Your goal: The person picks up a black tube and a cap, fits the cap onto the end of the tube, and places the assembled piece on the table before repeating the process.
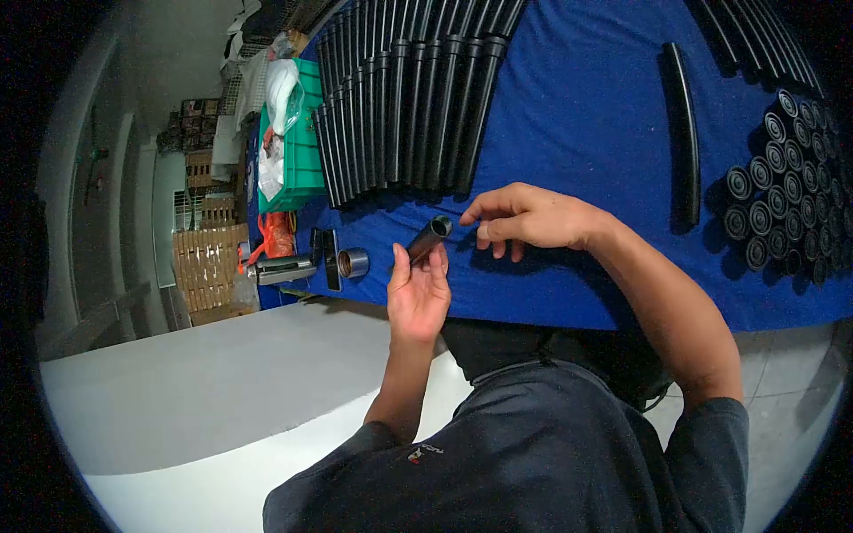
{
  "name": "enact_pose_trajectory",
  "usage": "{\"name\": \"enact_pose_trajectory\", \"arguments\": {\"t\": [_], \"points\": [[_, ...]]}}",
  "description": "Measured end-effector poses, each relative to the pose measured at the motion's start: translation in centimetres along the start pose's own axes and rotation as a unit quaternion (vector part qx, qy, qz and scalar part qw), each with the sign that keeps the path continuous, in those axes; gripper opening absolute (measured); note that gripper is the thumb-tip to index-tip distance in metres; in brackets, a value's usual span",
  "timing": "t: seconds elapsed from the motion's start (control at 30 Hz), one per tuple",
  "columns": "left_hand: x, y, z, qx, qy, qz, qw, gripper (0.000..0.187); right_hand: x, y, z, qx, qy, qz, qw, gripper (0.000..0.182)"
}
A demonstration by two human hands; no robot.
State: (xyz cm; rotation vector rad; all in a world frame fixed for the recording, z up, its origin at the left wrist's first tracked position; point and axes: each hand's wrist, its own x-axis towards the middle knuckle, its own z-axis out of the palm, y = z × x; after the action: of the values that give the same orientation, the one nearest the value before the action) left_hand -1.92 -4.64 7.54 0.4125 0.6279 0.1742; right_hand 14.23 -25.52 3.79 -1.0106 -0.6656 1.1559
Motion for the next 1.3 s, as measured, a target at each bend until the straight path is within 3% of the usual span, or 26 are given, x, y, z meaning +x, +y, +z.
{"name": "enact_pose_trajectory", "arguments": {"t": [0.23,0.33,0.43,0.47,0.57,0.6,0.67,0.83,0.93,1.13,1.3], "points": [[-1.2,0.3,2.3,0.084,0.020,0.056,0.995,0.032,0.1,0.1,0.0,-0.001,0.005,-0.002,1.000,0.041],[-1.9,1.4,3.4,0.340,-0.058,0.067,0.936,0.027,0.1,0.2,0.0,0.001,0.014,-0.011,1.000,0.043],[-2.3,1.9,4.6,0.647,-0.073,0.116,0.750,0.030,-0.2,-0.2,0.2,0.002,0.021,-0.019,1.000,0.047],[-2.3,1.5,5.2,0.750,-0.061,0.189,0.630,0.028,-0.3,-0.5,0.3,0.001,0.022,-0.021,1.000,0.049],[-1.3,2.1,5.6,0.847,-0.148,0.221,0.461,0.035,-0.6,-1.3,0.5,-0.023,-0.003,-0.047,0.999,0.054],[-0.9,1.9,5.2,0.836,-0.129,0.221,0.486,0.034,-0.6,-1.2,0.5,0.001,-0.017,-0.044,0.999,0.055],[-0.3,2.0,4.7,0.847,-0.125,0.214,0.470,0.035,-0.5,-1.0,0.5,0.008,-0.016,-0.046,0.999,0.052],[-0.1,2.9,4.7,0.890,-0.118,0.196,0.395,0.039,-0.3,-0.4,0.1,0.008,-0.022,-0.054,0.998,0.050],[0.2,2.9,4.4,0.887,-0.110,0.171,0.415,0.043,-0.2,-0.2,0.1,0.015,-0.032,-0.056,0.998,0.048],[0.3,1.8,5.0,0.872,-0.111,0.249,0.406,0.046,-0.2,-0.2,0.1,0.027,-0.034,-0.067,0.997,0.045],[1.1,1.9,4.9,0.877,-0.106,0.250,0.396,0.035,-0.3,-0.2,0.3,0.038,-0.004,-0.060,0.997,0.037]]}}
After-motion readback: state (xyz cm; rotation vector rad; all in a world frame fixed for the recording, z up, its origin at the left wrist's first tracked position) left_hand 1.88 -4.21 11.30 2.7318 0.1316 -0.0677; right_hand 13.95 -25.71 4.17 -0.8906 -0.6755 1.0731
